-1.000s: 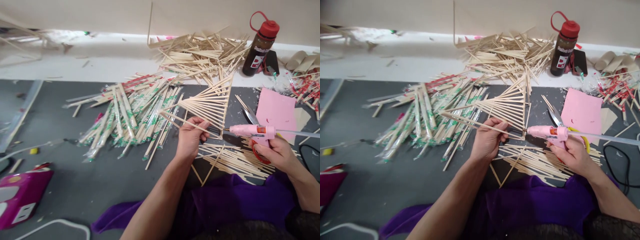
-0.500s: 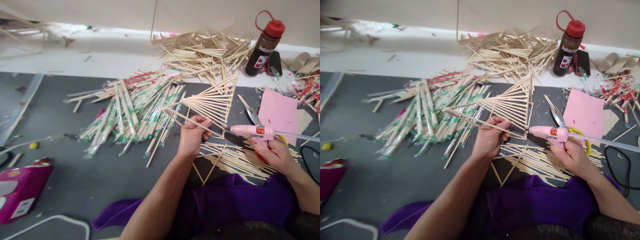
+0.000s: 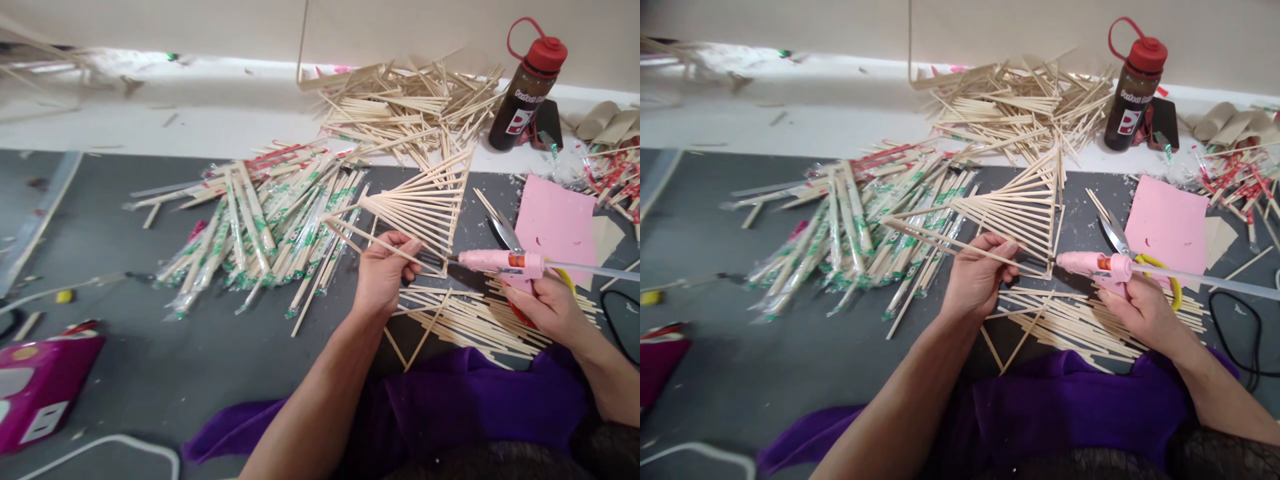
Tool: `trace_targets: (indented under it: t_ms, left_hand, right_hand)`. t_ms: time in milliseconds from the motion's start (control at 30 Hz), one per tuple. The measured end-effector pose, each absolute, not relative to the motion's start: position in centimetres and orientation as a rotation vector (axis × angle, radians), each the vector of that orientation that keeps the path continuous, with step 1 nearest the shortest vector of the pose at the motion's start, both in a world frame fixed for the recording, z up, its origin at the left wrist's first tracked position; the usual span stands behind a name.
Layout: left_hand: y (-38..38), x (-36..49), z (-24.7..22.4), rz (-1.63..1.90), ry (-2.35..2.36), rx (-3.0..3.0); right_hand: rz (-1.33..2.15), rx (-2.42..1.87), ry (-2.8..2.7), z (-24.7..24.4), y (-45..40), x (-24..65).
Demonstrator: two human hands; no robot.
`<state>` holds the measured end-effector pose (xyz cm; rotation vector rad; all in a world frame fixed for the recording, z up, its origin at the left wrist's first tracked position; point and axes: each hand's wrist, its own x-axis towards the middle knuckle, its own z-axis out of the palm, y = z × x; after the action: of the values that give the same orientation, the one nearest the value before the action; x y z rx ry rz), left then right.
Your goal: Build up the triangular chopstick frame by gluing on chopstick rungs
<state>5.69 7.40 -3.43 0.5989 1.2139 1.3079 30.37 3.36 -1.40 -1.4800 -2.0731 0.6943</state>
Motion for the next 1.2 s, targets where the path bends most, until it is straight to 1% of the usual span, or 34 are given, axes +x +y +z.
trace_targets:
  t_ms: [333, 967, 1067, 1200]
  left_hand:
    - [7.37, 5.75, -3.53, 1.327, 1.199, 0.582]
    - [7.36, 6.02, -3.36, 1.327, 1.226, 0.561]
    - [7.37, 6.01, -3.35, 1.323, 1.227, 0.564]
    - [7.35, 5.98, -3.26, 1.319, 1.227, 0.567]
  right_hand:
    - [0.672, -1.441, -2.098, -1.16, 3.39, 30.27]
    - [0.74, -1.408, -2.08, -1.37, 3.32, 30.19]
    - [0.836, -1.419, -2.026, -1.04, 3.37, 29.9]
    - [1.126, -1.449, -1.786, -0.8, 2.98, 30.09]
